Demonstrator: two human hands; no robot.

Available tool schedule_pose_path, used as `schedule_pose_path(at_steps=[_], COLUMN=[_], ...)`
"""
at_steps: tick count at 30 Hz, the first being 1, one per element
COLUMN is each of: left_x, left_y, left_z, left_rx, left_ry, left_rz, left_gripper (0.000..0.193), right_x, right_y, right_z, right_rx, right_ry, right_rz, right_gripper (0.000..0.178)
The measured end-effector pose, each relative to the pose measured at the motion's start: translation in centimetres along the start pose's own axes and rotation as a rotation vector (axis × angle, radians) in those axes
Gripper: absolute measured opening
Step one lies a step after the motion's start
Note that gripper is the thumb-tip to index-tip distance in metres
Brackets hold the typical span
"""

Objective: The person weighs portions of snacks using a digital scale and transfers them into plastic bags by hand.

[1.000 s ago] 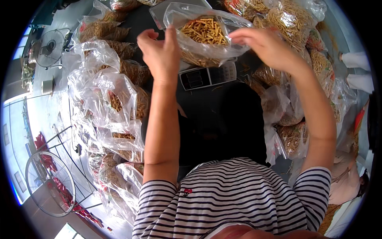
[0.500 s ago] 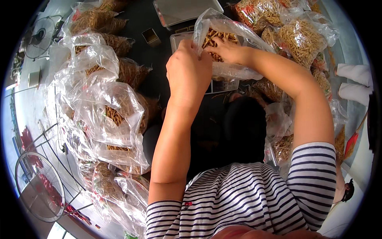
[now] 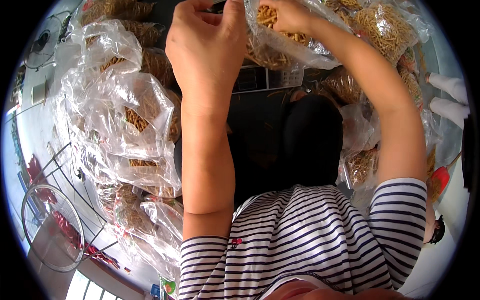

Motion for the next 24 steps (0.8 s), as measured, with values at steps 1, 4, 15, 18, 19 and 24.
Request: schedule_pose_path(at_steps=[1,4,15,18,19,24], left_x=[0.2,0.6,0.9,0.6,0.5,0.5], left_y=[0.2,0.5,0.5,0.0,-0.1,-0.2], left_z=[0.0,-0.2,0.1,0.4,0.5,0.1], left_rx=[0.067,0.200,0.247,0.267,0.287,0.298], left_ry=[0.007,0.041,0.023,0.031,0.037,-0.028], left_rz=[0.008,0.021,0.075,0.104,0.113,0.130], left_gripper=[0.030,0.025,0.018,0.017,0.016,0.015], right_x=[0.1,0.6,2.1,2.2,2.2,2.6], right_y=[0.6,1.3,1.8,1.9,1.9,2.5], right_z=[0.5,1.2,1.9,2.0,2.2,2.9], right_rx=[-0.200,-0.118,-0.052,-0.102,-0.166,-0.190], right_ry=[0.037,-0.001,0.129,0.083,0.081,0.007], right_rz=[-0.073,-0.147,-0.298,-0.263,-0.253,-0.246], right_gripper=[0.044,0.049,0.048,0.050,0.051,0.054])
Point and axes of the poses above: each hand's wrist, its own x-axis away from the middle knuckle, its own y-axis out of the back of the hand, z = x × y, the point moved 6 cm from there along -x, towards the middle knuckle, and after that the axes turned 12 degrees about y, right-handed, at the moved point
